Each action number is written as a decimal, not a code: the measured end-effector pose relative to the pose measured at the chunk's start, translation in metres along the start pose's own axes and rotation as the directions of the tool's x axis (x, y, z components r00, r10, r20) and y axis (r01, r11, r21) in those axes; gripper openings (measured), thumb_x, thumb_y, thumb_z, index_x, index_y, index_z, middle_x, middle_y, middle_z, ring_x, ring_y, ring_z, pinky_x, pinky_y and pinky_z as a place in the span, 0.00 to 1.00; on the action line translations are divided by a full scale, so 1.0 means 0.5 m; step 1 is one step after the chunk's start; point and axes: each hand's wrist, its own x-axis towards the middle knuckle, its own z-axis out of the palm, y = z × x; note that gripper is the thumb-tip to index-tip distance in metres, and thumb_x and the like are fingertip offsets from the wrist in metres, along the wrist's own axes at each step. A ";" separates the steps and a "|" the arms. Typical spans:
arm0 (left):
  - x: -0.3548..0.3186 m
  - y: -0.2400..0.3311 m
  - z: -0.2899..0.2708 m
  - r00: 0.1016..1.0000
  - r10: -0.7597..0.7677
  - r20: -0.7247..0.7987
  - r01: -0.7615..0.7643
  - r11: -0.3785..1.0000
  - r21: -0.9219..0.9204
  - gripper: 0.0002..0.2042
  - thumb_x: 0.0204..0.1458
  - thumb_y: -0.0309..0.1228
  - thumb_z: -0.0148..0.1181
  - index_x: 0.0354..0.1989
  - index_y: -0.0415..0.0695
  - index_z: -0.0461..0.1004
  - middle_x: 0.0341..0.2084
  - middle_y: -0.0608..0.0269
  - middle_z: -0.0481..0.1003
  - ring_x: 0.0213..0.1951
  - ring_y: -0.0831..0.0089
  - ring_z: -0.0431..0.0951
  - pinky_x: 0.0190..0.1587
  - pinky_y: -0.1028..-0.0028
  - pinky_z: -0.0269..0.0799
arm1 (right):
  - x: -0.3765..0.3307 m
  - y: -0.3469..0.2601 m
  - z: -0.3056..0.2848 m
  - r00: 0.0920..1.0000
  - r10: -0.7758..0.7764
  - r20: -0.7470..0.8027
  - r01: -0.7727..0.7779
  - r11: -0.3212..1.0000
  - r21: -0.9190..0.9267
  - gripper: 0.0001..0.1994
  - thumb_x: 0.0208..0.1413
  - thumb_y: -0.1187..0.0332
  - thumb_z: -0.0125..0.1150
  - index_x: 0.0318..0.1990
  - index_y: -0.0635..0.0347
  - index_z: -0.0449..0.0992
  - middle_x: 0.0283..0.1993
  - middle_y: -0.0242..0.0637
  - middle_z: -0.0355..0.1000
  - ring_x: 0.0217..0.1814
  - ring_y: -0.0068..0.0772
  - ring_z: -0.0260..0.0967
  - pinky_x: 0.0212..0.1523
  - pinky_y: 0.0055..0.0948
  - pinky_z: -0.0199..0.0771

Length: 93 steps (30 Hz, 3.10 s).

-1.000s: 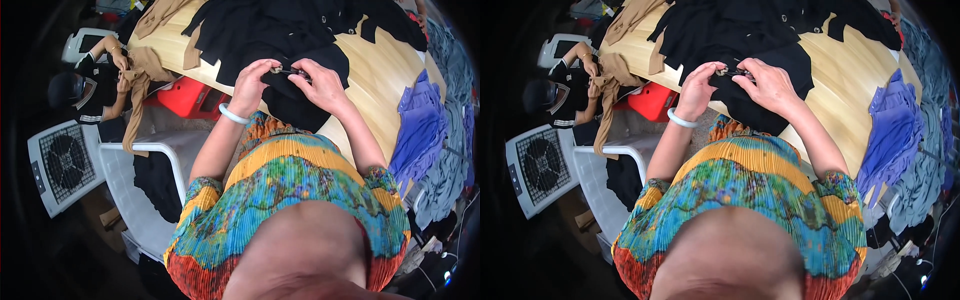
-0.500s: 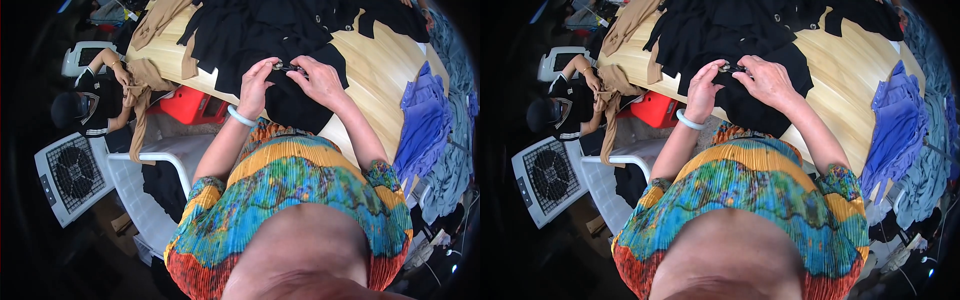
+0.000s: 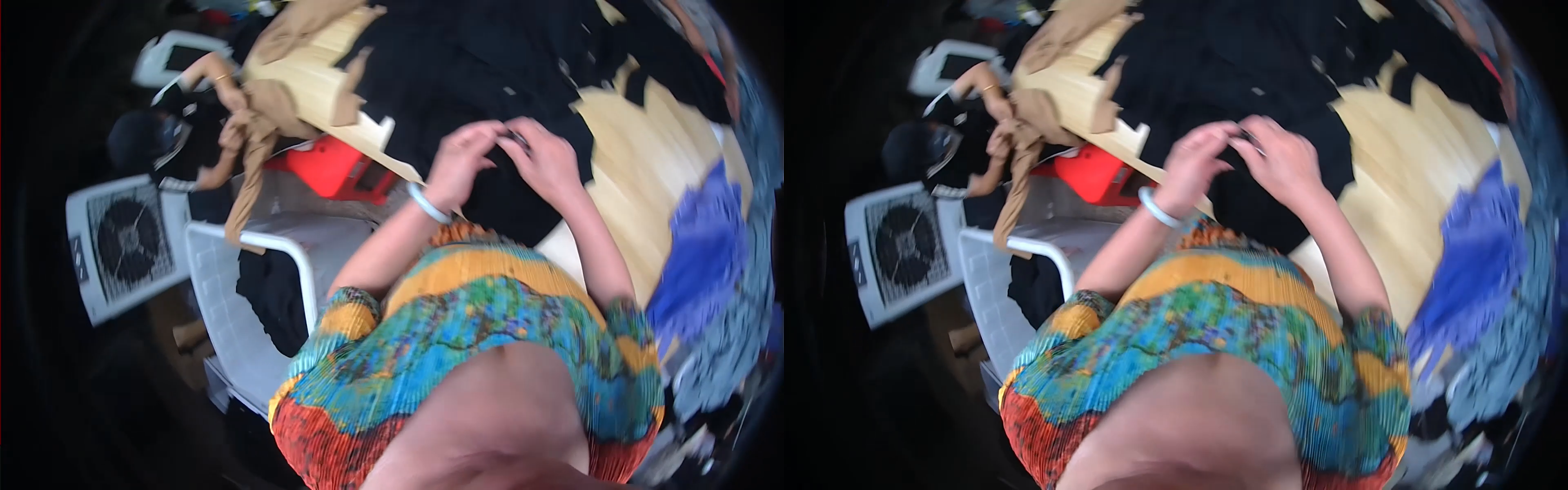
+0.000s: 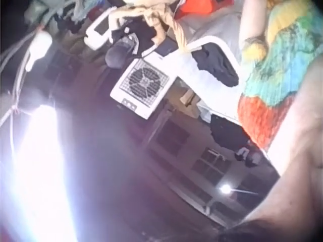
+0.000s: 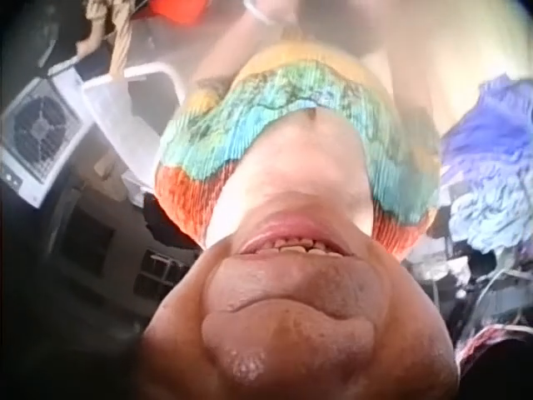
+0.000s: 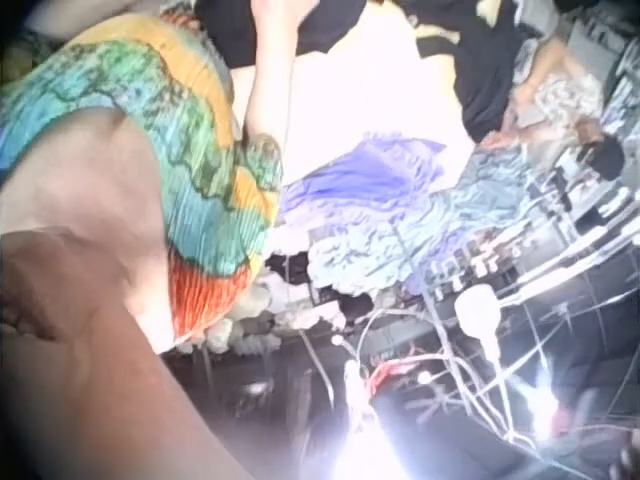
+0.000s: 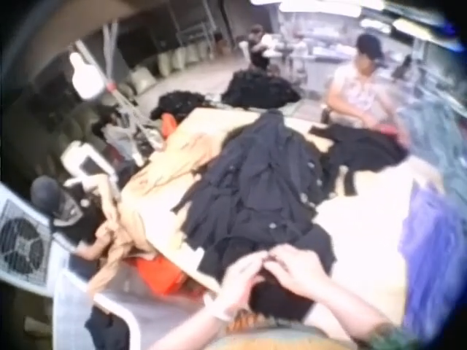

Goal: Trimming loose threads and inspecting metal grommets on black garments using thread nippers.

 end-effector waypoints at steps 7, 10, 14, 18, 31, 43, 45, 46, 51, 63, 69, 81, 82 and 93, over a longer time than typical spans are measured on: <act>-0.005 -0.021 -0.022 0.999 -0.036 0.037 0.032 0.994 0.107 0.12 0.52 0.35 0.48 0.40 0.45 0.72 0.35 0.69 0.72 0.35 0.84 0.69 0.32 0.82 0.65 | -0.019 -0.008 0.021 1.000 0.001 0.009 -0.001 1.000 -0.002 0.07 0.48 0.66 0.55 0.32 0.59 0.69 0.29 0.39 0.69 0.27 0.41 0.69 0.25 0.32 0.67; -0.011 -0.024 -0.033 0.999 -0.052 0.004 0.051 0.992 0.116 0.12 0.52 0.36 0.48 0.40 0.44 0.72 0.36 0.70 0.72 0.36 0.84 0.68 0.32 0.82 0.64 | -0.022 -0.013 0.031 0.999 -0.037 0.032 0.037 0.999 -0.011 0.08 0.48 0.67 0.55 0.31 0.62 0.69 0.29 0.41 0.69 0.27 0.42 0.69 0.26 0.32 0.67; -0.007 -0.017 -0.042 0.997 -0.072 0.025 0.069 0.993 0.094 0.11 0.52 0.36 0.48 0.39 0.46 0.72 0.35 0.70 0.71 0.35 0.83 0.67 0.31 0.80 0.63 | -0.019 -0.010 0.039 0.999 -0.030 0.027 0.031 0.999 -0.021 0.07 0.48 0.67 0.54 0.32 0.61 0.69 0.30 0.40 0.70 0.27 0.41 0.69 0.26 0.31 0.67; -0.001 -0.016 -0.046 0.993 -0.114 0.029 0.113 0.993 0.032 0.10 0.52 0.35 0.47 0.37 0.46 0.72 0.33 0.70 0.70 0.35 0.82 0.67 0.33 0.78 0.62 | -0.023 -0.005 0.043 0.999 -0.042 0.014 0.042 0.999 -0.026 0.06 0.48 0.68 0.54 0.31 0.61 0.69 0.29 0.40 0.69 0.26 0.40 0.69 0.26 0.31 0.67; -0.004 -0.048 -0.071 0.980 -0.158 0.117 0.178 0.966 -0.189 0.07 0.51 0.30 0.49 0.32 0.42 0.72 0.29 0.69 0.71 0.34 0.81 0.67 0.39 0.82 0.61 | -0.084 0.045 0.044 0.955 0.259 0.143 -0.291 0.741 0.605 0.18 0.45 0.77 0.57 0.45 0.62 0.63 0.38 0.29 0.61 0.37 0.17 0.58 0.37 0.15 0.58; -0.021 -0.020 -0.022 0.934 -0.213 0.287 0.297 0.910 -0.290 0.07 0.52 0.32 0.48 0.32 0.45 0.71 0.31 0.71 0.70 0.35 0.82 0.68 0.41 0.79 0.60 | -0.113 0.024 0.069 0.902 0.401 0.157 -0.367 0.523 0.770 0.19 0.44 0.81 0.56 0.46 0.63 0.63 0.40 0.30 0.63 0.40 0.17 0.59 0.42 0.15 0.60; -0.019 -0.012 -0.020 0.911 -0.222 0.347 0.310 0.924 -0.224 0.08 0.52 0.33 0.48 0.34 0.44 0.71 0.32 0.69 0.70 0.35 0.80 0.68 0.40 0.78 0.62 | -0.117 0.028 0.050 0.881 0.429 0.200 -0.391 0.423 0.817 0.17 0.45 0.80 0.56 0.45 0.63 0.64 0.36 0.28 0.65 0.34 0.15 0.61 0.35 0.11 0.61; -0.017 -0.002 -0.016 0.904 -0.244 0.350 0.322 0.928 -0.185 0.08 0.52 0.33 0.48 0.34 0.43 0.71 0.32 0.68 0.70 0.35 0.79 0.69 0.40 0.77 0.63 | -0.120 0.039 0.037 0.884 0.427 0.190 -0.384 0.431 0.817 0.15 0.46 0.77 0.56 0.43 0.61 0.66 0.34 0.25 0.66 0.27 0.09 0.58 0.22 0.07 0.54; 0.021 0.019 -0.056 0.992 -0.065 0.106 0.084 0.980 -0.180 0.08 0.51 0.30 0.49 0.34 0.39 0.71 0.27 0.62 0.73 0.30 0.75 0.74 0.34 0.79 0.71 | -0.117 0.066 -0.021 0.866 0.500 0.034 -0.220 0.319 0.922 0.16 0.46 0.76 0.55 0.46 0.63 0.66 0.34 0.24 0.66 0.24 0.07 0.57 0.20 0.06 0.52; 0.019 -0.035 -0.197 0.898 -0.401 -0.183 0.299 0.859 -0.415 0.09 0.50 0.33 0.48 0.32 0.39 0.67 0.27 0.57 0.71 0.29 0.65 0.75 0.30 0.71 0.73 | -0.126 0.050 -0.048 0.896 0.434 0.094 -0.249 0.315 0.916 0.17 0.44 0.78 0.54 0.45 0.66 0.66 0.41 0.34 0.67 0.42 0.20 0.63 0.44 0.17 0.62; -0.063 0.007 0.016 0.826 -0.433 0.362 0.455 0.890 0.029 0.30 0.48 0.59 0.41 0.42 0.41 0.66 0.33 0.62 0.69 0.37 0.73 0.72 0.37 0.76 0.68 | -0.107 -0.001 -0.017 0.944 0.306 0.124 -0.244 0.394 0.886 0.13 0.44 0.80 0.56 0.41 0.64 0.68 0.31 0.24 0.64 0.32 0.13 0.60 0.35 0.12 0.60; -0.056 -0.031 0.013 0.901 -0.306 0.308 0.355 0.928 -0.114 0.07 0.50 0.38 0.53 0.34 0.50 0.68 0.30 0.77 0.69 0.33 0.82 0.68 0.42 0.68 0.61 | -0.116 0.008 -0.010 0.946 0.305 0.108 -0.275 0.585 0.763 0.14 0.45 0.79 0.57 0.42 0.65 0.68 0.28 0.22 0.61 0.28 0.09 0.56 0.31 0.09 0.58; -0.058 -0.033 0.012 0.897 -0.332 0.293 0.380 0.916 -0.126 0.07 0.50 0.38 0.53 0.34 0.50 0.68 0.30 0.77 0.69 0.34 0.83 0.68 0.42 0.69 0.61 | -0.111 0.017 -0.014 0.946 0.316 0.074 -0.260 0.601 0.755 0.15 0.45 0.78 0.57 0.44 0.65 0.67 0.28 0.22 0.61 0.28 0.09 0.56 0.32 0.09 0.58; -0.077 -0.055 -0.014 0.869 -0.432 0.242 0.468 0.876 -0.117 0.06 0.48 0.36 0.56 0.32 0.52 0.68 0.31 0.79 0.70 0.34 0.85 0.68 0.38 0.75 0.64 | -0.042 -0.042 -0.211 0.982 0.103 -0.156 0.062 0.609 0.790 0.11 0.56 0.70 0.44 0.43 0.64 0.68 0.13 0.23 0.57 0.12 0.09 0.47 0.15 0.10 0.44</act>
